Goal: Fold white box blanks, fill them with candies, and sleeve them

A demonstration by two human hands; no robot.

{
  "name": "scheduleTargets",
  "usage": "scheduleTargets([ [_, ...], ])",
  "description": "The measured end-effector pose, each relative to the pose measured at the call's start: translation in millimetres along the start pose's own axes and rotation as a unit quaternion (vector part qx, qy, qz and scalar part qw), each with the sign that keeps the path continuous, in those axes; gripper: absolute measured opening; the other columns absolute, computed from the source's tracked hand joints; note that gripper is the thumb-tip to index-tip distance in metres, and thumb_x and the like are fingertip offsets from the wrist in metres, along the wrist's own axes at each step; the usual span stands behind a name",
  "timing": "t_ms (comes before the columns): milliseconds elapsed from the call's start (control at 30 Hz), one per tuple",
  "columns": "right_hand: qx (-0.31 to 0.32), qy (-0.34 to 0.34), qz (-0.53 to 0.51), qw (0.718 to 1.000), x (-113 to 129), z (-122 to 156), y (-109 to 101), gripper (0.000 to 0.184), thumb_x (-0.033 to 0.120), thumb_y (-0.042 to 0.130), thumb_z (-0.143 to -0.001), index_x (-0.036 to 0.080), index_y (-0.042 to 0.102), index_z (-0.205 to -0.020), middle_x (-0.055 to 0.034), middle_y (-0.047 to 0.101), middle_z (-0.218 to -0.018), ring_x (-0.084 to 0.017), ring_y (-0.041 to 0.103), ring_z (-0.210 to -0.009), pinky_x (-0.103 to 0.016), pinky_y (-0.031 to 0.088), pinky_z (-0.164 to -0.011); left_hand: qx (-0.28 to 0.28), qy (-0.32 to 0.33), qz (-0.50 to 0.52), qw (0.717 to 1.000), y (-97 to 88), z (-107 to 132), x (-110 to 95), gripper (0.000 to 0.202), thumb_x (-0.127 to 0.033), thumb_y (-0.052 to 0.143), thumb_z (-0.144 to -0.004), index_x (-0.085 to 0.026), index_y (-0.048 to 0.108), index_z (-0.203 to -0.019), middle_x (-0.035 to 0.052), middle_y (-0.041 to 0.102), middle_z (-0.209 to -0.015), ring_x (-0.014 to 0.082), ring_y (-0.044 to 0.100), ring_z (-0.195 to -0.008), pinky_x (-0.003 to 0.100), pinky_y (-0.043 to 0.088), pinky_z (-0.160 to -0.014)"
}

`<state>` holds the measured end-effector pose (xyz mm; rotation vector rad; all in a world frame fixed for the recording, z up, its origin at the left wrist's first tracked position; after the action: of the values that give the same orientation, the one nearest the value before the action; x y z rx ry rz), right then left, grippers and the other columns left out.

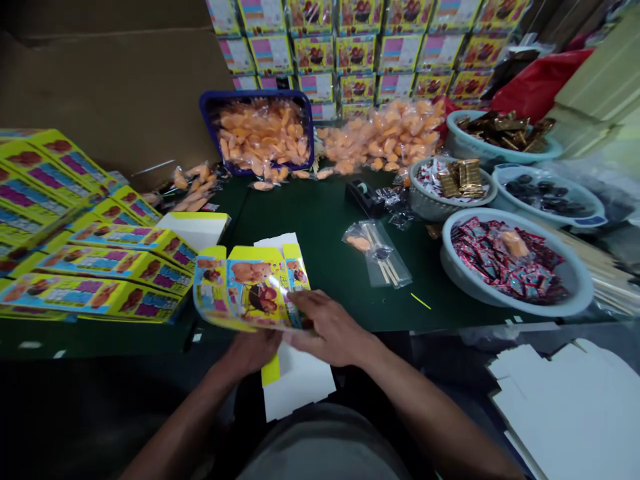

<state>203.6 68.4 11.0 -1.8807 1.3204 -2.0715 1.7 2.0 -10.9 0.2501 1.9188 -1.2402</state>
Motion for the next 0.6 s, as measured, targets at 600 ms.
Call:
scheduleTargets([
  [600, -0.34, 0.065, 0.022, 0.938, -55, 51, -5, 0.049, 0.035, 0.057, -0.107, 0.016, 0.061, -0.151, -0.0178, 0.069, -0.141, -0.031, 0.059, -0.144, -0.057, 0.037, -0.133, 0.319, 0.247, -0.064, 0.913, -57.6, 38, 7, 0.047, -0.019, 0.071, -0.095, -0.038, 0.069, -0.138, 0.0062, 0.034, -0.17, 0.0298, 0.051, -0.147, 0.049, 0.052, -0.118],
])
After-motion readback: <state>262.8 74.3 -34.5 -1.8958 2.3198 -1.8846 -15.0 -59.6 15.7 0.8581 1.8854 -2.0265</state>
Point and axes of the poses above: each hand's wrist, its own z-axis away from the middle knuckle, its own y-axis out of the palm, x = y × z, the point moved 5 cm from there along -z, towards the middle knuckle
